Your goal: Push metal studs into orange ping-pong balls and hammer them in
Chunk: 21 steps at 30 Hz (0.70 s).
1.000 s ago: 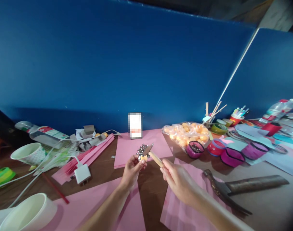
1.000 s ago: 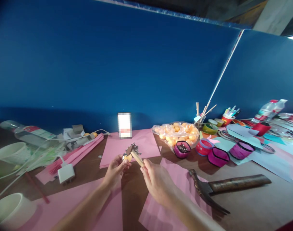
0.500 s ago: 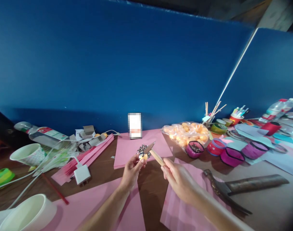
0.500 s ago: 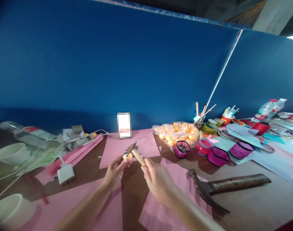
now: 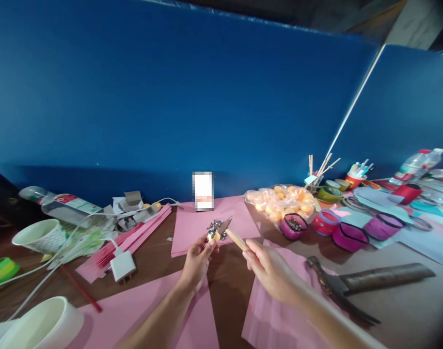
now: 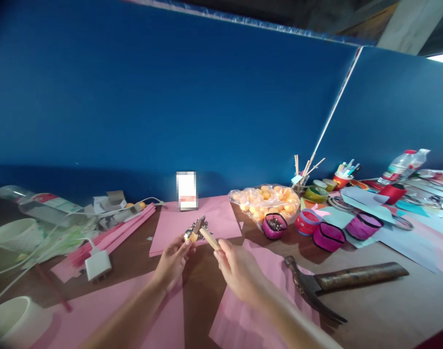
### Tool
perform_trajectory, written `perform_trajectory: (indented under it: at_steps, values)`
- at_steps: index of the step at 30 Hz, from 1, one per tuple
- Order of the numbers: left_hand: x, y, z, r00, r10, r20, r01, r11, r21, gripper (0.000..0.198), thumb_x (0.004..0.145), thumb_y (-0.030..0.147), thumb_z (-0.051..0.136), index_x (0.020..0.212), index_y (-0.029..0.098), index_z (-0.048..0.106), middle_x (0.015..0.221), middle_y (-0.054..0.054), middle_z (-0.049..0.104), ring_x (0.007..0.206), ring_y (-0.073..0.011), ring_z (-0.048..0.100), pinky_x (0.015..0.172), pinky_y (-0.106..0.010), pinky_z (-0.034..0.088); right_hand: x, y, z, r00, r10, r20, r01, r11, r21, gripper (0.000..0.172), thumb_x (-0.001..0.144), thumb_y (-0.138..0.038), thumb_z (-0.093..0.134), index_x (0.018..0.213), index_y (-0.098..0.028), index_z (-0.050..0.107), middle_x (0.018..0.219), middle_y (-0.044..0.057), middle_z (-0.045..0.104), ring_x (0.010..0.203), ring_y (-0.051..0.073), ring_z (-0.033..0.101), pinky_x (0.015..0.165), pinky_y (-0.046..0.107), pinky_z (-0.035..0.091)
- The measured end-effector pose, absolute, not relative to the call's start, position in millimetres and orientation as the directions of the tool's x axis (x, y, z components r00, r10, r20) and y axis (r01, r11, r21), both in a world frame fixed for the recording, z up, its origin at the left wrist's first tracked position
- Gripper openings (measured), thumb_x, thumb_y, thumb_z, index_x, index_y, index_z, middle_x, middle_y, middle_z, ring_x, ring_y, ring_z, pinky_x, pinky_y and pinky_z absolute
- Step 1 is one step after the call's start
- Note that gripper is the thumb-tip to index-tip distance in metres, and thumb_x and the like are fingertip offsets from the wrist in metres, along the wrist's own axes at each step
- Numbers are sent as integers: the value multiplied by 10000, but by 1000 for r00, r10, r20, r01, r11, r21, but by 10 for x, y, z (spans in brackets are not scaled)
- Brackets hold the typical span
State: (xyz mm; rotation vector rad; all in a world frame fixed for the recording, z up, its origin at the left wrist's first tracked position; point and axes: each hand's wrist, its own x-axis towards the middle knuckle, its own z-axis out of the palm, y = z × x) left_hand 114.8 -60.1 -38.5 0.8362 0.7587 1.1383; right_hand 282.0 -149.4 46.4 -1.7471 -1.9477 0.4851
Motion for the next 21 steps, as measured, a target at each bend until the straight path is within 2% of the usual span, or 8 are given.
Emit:
perform_trajectory:
  at_steps: [3,6,11,16,21]
  values:
    - [1145,-593,-361,245,962,-118,-504,231,833,262,719,336,646,904,151,644,827,-34,626,736,-90,579,684,-189,478,2875,-1408,480,-6,986,164,863,88,-497,210,910,-291,306,785,-209,454,595,-26,544,510,114,498,481,210,286]
    - [1152,-583,-344,211,965,-156,-567,251,784,272,729,349,637,894,133,643,833,-53,634,739,-95,594,670,-182,490,2952,-1280,397,31,979,200,922,49,-385,139,882,-239,357,909,-207,489,715,-1,604,599,133,556,518,216,315]
    - [1163,-580,-343,149,969,-194,-622,245,743,286,733,351,634,907,124,639,839,-72,649,732,-106,610,649,-185,511,3107,-1115,118,54,968,243,978,-2,-208,222,868,-197,377,1055,-194,497,897,56,625,780,172,601,627,237,377]
    - [1157,-566,-350,175,966,-190,-607,257,752,282,708,337,660,876,110,643,817,-77,657,716,-119,617,626,-196,524,3227,-1045,28,81,972,222,985,-44,-164,260,860,-138,377,1083,-144,511,925,107,618,892,194,585,722,255,400]
    - [1152,-545,-362,198,964,-175,-598,260,758,281,717,336,651,879,106,642,810,-70,655,711,-116,618,622,-193,522,3269,-985,36,128,982,139,988,-114,-104,283,878,-151,359,1106,-130,527,962,124,599,955,215,553,789,278,392]
